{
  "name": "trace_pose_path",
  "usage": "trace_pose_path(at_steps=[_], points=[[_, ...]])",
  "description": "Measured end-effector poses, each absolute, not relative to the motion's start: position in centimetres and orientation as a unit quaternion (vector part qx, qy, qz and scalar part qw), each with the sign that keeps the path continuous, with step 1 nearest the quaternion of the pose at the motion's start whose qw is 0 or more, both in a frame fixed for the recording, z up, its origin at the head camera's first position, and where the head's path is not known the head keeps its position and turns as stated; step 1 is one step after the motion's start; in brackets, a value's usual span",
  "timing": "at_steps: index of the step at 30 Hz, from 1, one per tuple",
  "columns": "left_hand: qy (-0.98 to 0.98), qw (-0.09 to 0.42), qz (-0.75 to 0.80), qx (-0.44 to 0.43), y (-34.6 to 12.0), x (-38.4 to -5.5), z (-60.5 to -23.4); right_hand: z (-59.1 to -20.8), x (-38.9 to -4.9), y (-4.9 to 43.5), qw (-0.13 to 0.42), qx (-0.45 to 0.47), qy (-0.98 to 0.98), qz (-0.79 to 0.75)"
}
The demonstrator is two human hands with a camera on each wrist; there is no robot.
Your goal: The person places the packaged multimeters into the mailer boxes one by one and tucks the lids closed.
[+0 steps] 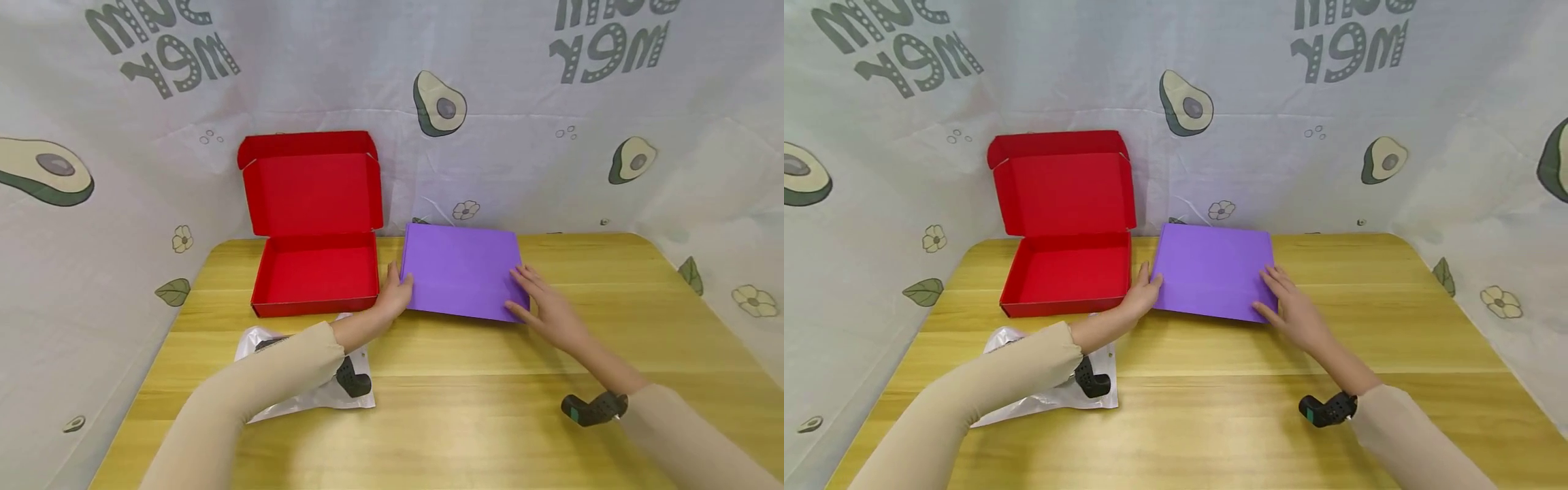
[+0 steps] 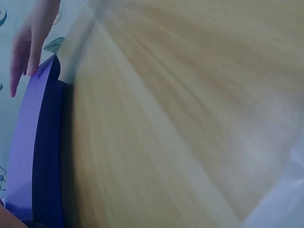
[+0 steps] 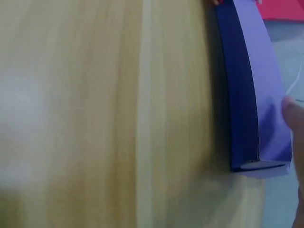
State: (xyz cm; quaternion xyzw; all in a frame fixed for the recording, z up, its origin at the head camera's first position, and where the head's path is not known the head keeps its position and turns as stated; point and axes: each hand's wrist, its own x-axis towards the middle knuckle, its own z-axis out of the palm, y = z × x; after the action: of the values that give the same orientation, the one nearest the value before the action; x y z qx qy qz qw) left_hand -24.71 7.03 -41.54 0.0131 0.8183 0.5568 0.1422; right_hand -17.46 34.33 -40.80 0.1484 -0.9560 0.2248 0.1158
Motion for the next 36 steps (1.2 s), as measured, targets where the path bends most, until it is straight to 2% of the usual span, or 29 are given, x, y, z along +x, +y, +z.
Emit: trace_pose_path(at_steps=[6, 14, 22, 29, 36], points=[[0.785, 0.156, 0.6, 0.008, 7.4, -26.2, -41.9, -41.3, -18.7, 35.4, 0.074, 0.184, -0.957, 0.209], [0.783, 0.152, 0.603, 0.024, 7.4, -26.0, -42.3, -40.8, -19.1, 36.7, 0.047, 0.226, -0.949, 0.213], [0.788, 0.161, 0.593, 0.025, 7.4, -25.9, -42.2, -40.6, -19.2, 36.9, 0.106, 0.273, -0.939, 0.179], [0.792, 0.155, 0.59, 0.032, 7.5, -26.0, -42.4, -40.6, -19.2, 37.1, 0.088, 0.267, -0.945, 0.168], [0.787, 0.158, 0.595, 0.036, 7.4, -25.9, -42.4, -40.8, -19.2, 36.7, 0.109, 0.267, -0.948, 0.133]])
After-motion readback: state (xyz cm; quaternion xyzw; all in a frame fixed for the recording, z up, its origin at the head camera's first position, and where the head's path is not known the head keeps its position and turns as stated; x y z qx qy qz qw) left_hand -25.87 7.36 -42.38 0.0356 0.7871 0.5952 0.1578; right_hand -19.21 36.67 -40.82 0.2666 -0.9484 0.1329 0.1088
